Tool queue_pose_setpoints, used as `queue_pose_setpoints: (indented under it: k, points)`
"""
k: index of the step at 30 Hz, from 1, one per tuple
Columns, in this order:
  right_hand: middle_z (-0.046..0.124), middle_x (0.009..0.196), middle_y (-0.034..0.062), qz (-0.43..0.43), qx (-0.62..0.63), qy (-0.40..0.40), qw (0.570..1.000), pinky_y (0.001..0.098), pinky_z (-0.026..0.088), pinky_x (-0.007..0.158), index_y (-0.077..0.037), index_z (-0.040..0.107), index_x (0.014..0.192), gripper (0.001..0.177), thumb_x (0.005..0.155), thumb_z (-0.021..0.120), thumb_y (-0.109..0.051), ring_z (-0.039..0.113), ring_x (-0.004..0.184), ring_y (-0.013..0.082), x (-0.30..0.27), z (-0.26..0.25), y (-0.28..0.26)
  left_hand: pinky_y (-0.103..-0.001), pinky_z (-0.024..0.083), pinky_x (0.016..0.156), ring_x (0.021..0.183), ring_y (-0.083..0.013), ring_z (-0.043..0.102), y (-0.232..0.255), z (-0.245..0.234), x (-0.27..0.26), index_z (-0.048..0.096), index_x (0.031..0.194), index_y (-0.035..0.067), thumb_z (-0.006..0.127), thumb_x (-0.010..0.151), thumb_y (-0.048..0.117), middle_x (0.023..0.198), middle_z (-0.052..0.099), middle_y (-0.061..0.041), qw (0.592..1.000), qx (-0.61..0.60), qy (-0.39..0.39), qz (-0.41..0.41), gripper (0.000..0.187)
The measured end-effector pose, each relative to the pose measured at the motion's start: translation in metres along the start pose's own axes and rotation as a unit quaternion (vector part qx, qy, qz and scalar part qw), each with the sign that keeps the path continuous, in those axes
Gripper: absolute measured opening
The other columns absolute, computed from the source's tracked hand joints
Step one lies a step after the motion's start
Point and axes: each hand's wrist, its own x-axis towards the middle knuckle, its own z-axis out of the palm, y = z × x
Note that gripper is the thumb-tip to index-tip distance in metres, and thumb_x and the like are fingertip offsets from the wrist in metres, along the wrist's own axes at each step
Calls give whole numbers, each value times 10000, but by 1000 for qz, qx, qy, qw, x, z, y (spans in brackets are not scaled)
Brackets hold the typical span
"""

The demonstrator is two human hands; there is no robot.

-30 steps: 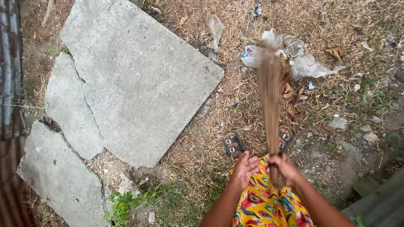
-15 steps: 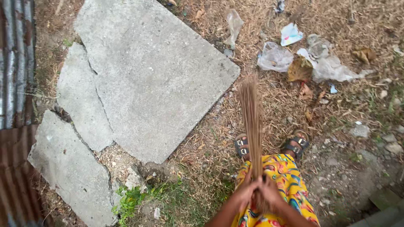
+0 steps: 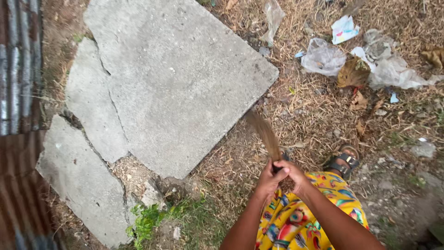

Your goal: The person sweeps an outdoor dirt and concrete ground using a small broom made of sticks, moving leaves and debris, and briefly picks up a piece of plastic waste by hand.

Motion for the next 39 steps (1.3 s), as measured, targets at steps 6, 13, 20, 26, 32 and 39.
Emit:
queue_pose_setpoints:
  k: [6, 13, 20, 26, 32, 39]
  points:
    - [693, 834, 75, 62, 7, 153, 986, 411, 532, 589, -128, 671, 978, 261, 817, 693, -333, 651, 658, 238, -90, 12, 69, -433, 512, 1068, 1258, -342, 578, -60, -24, -64, 115, 1640, 88, 811, 798, 296, 1382, 599, -216, 996, 69, -30, -49, 1112]
    - [671, 764, 86, 94, -4, -3, 996, 333, 532, 450, -118, 613, 921, 146, 867, 675, -238, 620, 533, 192, -47, -13, 24, -433, 594, 944, 1154, -310, 662, -52, -50, -114, 38, 1631, 188, 678, 843, 533, 1440, 583, -127, 982, 34, 57, -178, 1072]
    - [646, 661, 92, -50, -43, 97, 993, 361, 548, 456, -53, 636, 876, 216, 869, 665, -267, 609, 499, 201, -88, -3, -22, -442, 455, 1013, 1209, -278, 619, -28, -10, -61, 175, 1669, 221, 592, 912, 673, 1505, 460, -18, 989, 103, 35, -101, 975]
    - [662, 715, 51, 75, 41, -17, 996, 302, 557, 499, -58, 681, 942, 303, 867, 663, -351, 628, 543, 164, -61, -35, -39, -489, 490, 1041, 1260, -503, 590, -24, 35, -3, 443, 1574, -51, 593, 1078, 655, 1386, 498, -448, 997, 28, -51, -58, 875]
    - [667, 750, 36, -69, 50, 75, 994, 326, 559, 485, -98, 658, 888, 336, 876, 590, -426, 631, 562, 179, -80, 3, -80, -408, 428, 1127, 1427, -258, 471, 31, 53, -17, 183, 1699, 267, 488, 995, 663, 1579, 424, -76, 990, 113, -79, -24, 864]
    - [645, 681, 68, 8, 124, -45, 991, 290, 523, 459, -72, 700, 904, 360, 879, 636, -425, 597, 507, 182, -91, -23, 34, -492, 482, 1072, 1323, -402, 545, -2, 11, -82, 200, 1683, 244, 514, 1000, 595, 1490, 463, -285, 987, 79, -101, -98, 830]
